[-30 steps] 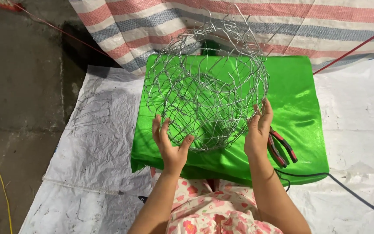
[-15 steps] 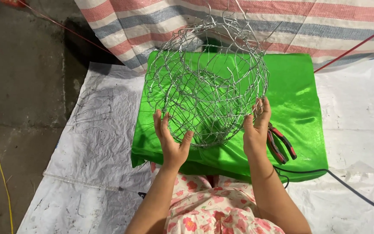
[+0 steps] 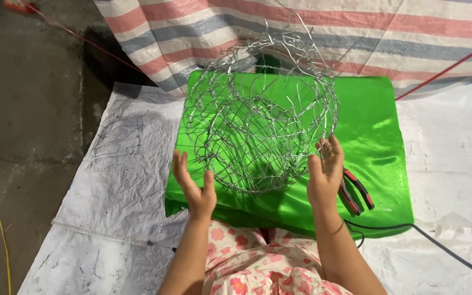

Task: A person is seen sitting on the floor, manually shaping a wire mesh structure. They rotate the structure frequently to inspect it from different angles and use a pair of pliers to cut or bend specific wires to achieve the desired shape.

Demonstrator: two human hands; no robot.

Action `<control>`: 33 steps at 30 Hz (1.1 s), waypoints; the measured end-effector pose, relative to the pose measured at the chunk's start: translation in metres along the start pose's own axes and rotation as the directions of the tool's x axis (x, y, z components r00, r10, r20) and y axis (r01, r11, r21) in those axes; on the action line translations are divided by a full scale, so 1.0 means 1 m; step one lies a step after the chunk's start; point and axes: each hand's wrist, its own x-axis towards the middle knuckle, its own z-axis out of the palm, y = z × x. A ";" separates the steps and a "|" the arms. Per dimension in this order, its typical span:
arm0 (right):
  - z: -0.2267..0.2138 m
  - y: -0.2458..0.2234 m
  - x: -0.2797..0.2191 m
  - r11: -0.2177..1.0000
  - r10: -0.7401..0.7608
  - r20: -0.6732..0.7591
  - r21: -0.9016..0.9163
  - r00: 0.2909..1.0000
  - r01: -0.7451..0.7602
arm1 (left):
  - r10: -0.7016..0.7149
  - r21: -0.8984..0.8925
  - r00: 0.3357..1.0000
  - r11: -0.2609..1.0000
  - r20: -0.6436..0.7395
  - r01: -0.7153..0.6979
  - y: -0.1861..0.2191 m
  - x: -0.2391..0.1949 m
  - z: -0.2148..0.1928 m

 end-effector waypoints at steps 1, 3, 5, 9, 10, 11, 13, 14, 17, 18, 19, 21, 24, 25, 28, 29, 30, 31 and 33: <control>0.000 0.002 0.000 1.000 -0.020 -0.019 0.000 1.000 0.020 | -0.005 0.017 1.000 1.000 -0.004 0.005 -0.011 0.003 -0.005; -0.002 0.014 0.001 0.999 -0.043 -0.027 0.005 0.999 0.043 | -0.011 0.038 1.000 0.999 -0.020 0.012 -0.026 0.009 -0.012; -0.007 0.034 0.001 0.997 -0.063 0.001 0.051 0.998 0.063 | -0.315 -0.062 0.948 0.946 0.051 0.318 -0.037 0.016 -0.016; -0.003 0.034 -0.001 0.999 -0.025 0.039 0.034 0.999 0.024 | -0.526 -0.224 0.844 0.815 0.102 0.535 -0.028 0.034 0.004; -0.002 0.038 -0.002 0.995 -0.064 0.017 0.076 0.998 0.063 | -0.635 -0.260 0.759 0.716 0.147 0.648 -0.027 0.036 0.011; -0.001 0.041 -0.002 0.988 -0.102 -0.008 0.116 0.995 0.102 | -0.727 -0.287 0.658 0.599 0.196 0.747 -0.025 0.037 0.019; 0.003 0.028 -0.002 0.985 -0.079 -0.034 0.153 0.996 0.083 | -0.705 -0.295 0.678 0.615 0.208 0.731 -0.008 0.038 0.025; 0.006 0.022 0.000 0.978 -0.055 -0.054 0.196 0.997 0.064 | -0.685 -0.303 0.697 0.632 0.213 0.713 0.001 0.040 0.029; 0.004 0.003 0.006 0.982 0.015 -0.137 0.187 0.990 0.011 | -0.599 -0.321 0.770 0.701 0.219 0.637 0.000 0.023 0.028; 0.003 -0.002 0.010 0.982 0.015 -0.138 0.186 0.990 0.011 | -0.599 -0.321 0.770 0.701 0.219 0.637 0.004 0.020 0.026; 0.002 -0.007 0.013 0.983 0.023 -0.158 0.183 0.987 0.007 | -0.532 -0.356 0.820 0.740 0.209 0.571 0.008 0.016 0.025; 0.000 -0.019 0.021 0.984 0.032 -0.178 0.178 0.983 0.000 | -0.463 -0.388 0.864 0.772 0.198 0.503 0.026 0.009 0.019; -0.013 -0.037 0.039 0.939 0.120 -0.269 0.344 0.956 -0.021 | -0.354 -0.474 0.910 0.776 0.217 0.415 0.057 0.005 0.008; -0.026 -0.040 0.044 0.900 0.206 -0.219 0.425 0.954 -0.097 | -0.274 -0.543 0.936 0.763 0.220 0.351 0.064 0.005 0.002; -0.049 -0.048 0.058 0.818 0.296 -0.135 0.547 0.946 -0.178 | -0.213 -0.522 0.973 0.822 0.086 0.226 0.059 0.010 -0.008; -0.054 -0.050 0.062 0.786 0.303 -0.109 0.591 0.947 -0.183 | -0.217 -0.422 0.975 0.889 -0.045 0.178 0.053 0.012 -0.011; -0.061 -0.050 0.064 0.784 0.306 -0.099 0.591 0.947 -0.191 | -0.222 -0.417 0.974 0.891 -0.053 0.180 0.056 0.023 -0.013; -0.068 -0.051 0.067 0.779 0.315 -0.081 0.591 0.945 -0.209 | -0.284 -0.363 0.958 0.897 -0.035 0.253 0.058 0.035 -0.016; -0.069 -0.054 0.071 0.767 0.323 -0.039 0.596 0.946 -0.237 | -0.344 -0.299 0.938 0.900 -0.045 0.316 0.056 0.057 -0.022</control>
